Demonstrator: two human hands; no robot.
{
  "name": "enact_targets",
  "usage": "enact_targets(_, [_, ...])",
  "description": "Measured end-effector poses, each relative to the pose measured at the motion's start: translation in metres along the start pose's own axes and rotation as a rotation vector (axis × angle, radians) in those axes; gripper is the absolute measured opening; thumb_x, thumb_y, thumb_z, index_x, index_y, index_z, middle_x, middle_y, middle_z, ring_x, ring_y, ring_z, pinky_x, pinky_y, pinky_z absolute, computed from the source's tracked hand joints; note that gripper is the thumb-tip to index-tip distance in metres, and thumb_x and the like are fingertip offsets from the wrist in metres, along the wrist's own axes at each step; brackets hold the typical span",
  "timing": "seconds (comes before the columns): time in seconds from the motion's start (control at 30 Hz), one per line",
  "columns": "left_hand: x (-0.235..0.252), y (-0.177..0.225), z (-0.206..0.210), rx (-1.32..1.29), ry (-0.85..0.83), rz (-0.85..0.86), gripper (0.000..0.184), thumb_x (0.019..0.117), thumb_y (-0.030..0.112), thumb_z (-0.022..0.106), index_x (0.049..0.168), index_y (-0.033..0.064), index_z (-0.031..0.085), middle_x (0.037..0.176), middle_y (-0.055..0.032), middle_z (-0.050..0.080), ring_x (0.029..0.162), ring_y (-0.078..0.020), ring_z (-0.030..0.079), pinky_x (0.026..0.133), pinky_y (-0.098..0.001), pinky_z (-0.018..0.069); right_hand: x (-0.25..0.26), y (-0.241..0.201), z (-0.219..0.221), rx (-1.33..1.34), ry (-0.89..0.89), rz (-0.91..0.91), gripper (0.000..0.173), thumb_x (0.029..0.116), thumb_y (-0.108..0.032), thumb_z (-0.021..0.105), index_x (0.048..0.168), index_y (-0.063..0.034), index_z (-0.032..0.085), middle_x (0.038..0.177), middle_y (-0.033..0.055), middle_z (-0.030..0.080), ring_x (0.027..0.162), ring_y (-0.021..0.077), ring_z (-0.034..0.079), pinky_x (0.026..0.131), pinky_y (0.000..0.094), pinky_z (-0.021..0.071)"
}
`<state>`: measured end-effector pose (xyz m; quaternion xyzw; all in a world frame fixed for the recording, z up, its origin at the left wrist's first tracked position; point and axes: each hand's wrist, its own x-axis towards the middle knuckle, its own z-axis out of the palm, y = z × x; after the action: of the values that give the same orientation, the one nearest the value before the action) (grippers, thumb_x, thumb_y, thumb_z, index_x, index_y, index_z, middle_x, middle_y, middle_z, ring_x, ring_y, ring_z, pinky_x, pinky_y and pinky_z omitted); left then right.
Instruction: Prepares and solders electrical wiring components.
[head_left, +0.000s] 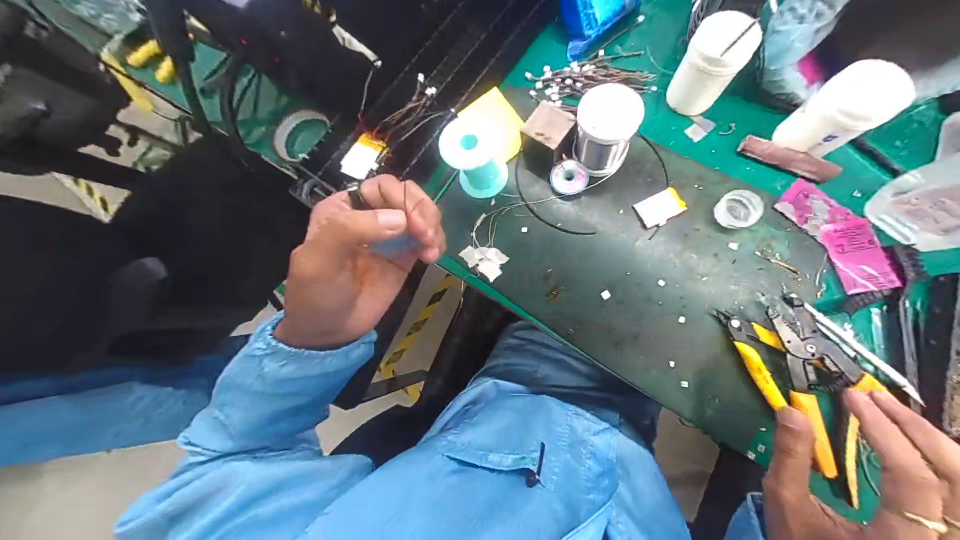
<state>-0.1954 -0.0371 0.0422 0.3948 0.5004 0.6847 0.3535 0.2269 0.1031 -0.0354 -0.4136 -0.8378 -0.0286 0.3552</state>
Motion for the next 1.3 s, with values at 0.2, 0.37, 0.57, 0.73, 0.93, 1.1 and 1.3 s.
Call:
enact_targets(0.2, [-0.019, -0.01, -0.028, 0.088, 0.041, 0.002, 0.017, 0.0985, 0.021, 0.055, 0.084, 0.0192, 0.065, 0.088, 0.0032, 0.066, 0.082, -0.0116, 0.066, 0.076, -0.028, 0.0578, 0.046, -0.056, 0.014, 0.165, -0.3, -0.156, 0.039, 0.0985, -0.038, 0.066, 0.13, -0.0158, 0.071, 0.122, 0.0137, 0.072, 0.113, 0.0323, 0.067, 0.094, 0.0503, 0.0522])
enact_targets(0.37, [0.001, -0.01, -0.022, 0.183, -0.129, 0.135, 0.011, 0.0988, 0.019, 0.059, 0.094, 0.0187, 0.069, 0.093, 0.0041, 0.069, 0.092, -0.0145, 0.068, 0.09, -0.0355, 0.0565, 0.13, -0.087, 0.043, 0.052, -0.498, -0.484, 0.036, 0.1041, -0.032, 0.053, 0.131, -0.0128, 0.068, 0.102, 0.0189, 0.069, 0.091, 0.0409, 0.066, 0.067, 0.0538, 0.0503])
enact_targets(0.57, [0.02, -0.013, -0.003, 0.171, -0.191, 0.201, 0.01, 0.1, 0.017, 0.059, 0.099, 0.0152, 0.068, 0.098, -0.0003, 0.07, 0.094, -0.018, 0.07, 0.091, -0.0382, 0.0591, 0.182, -0.125, 0.12, 0.066, -0.641, -0.583, 0.036, 0.0994, -0.011, 0.057, 0.133, -0.0169, 0.068, 0.105, 0.0209, 0.07, 0.098, 0.0436, 0.068, 0.068, 0.0571, 0.0539])
enact_targets(0.73, [0.016, -0.013, -0.006, 0.088, -0.104, 0.192, 0.016, 0.1018, 0.014, 0.051, 0.098, 0.0146, 0.067, 0.099, -0.0025, 0.071, 0.093, -0.0196, 0.071, 0.088, -0.0395, 0.0607, 0.197, -0.171, 0.154, 0.086, -0.592, -0.696, 0.023, 0.094, 0.002, 0.058, 0.11, -0.0048, 0.073, 0.115, 0.0224, 0.068, 0.096, 0.0429, 0.069, 0.06, 0.0549, 0.0521])
enact_targets(0.93, [0.012, -0.023, -0.019, 0.011, 0.018, 0.132, 0.023, 0.1028, 0.011, 0.045, 0.097, 0.0135, 0.067, 0.099, -0.0041, 0.072, 0.092, -0.0192, 0.071, 0.087, -0.039, 0.0605, 0.236, -0.197, 0.158, -0.058, -0.835, -0.972, 0.009, 0.0951, 0.005, 0.056, 0.097, 0.0048, 0.066, 0.098, 0.025, 0.067, 0.084, 0.0457, 0.068, 0.063, 0.0594, 0.0495])
enact_targets(1.1, [0.012, -0.031, -0.026, -0.005, 0.025, 0.122, 0.023, 0.1028, 0.011, 0.045, 0.098, 0.0121, 0.067, 0.101, -0.0049, 0.071, 0.092, -0.0191, 0.071, 0.087, -0.0382, 0.0604, 0.239, -0.212, 0.159, -0.148, -0.909, -1.122, 0.008, 0.0936, 0.01, 0.056, 0.095, 0.0065, 0.062, 0.093, 0.0248, 0.064, 0.079, 0.0443, 0.066, 0.062, 0.0574, 0.0492])
enact_targets(1.3, [0.011, -0.035, -0.032, -0.035, 0.046, 0.105, 0.024, 0.1027, 0.011, 0.044, 0.099, 0.0102, 0.067, 0.101, -0.0071, 0.072, 0.091, -0.0196, 0.071, 0.086, -0.0368, 0.0602, 0.238, -0.2, 0.162, -0.075, -0.851, -1.071, 0.011, 0.0968, 0.001, 0.056, 0.1, 0.0054, 0.066, 0.103, 0.0249, 0.066, 0.077, 0.0437, 0.067, 0.06, 0.0575, 0.0502])
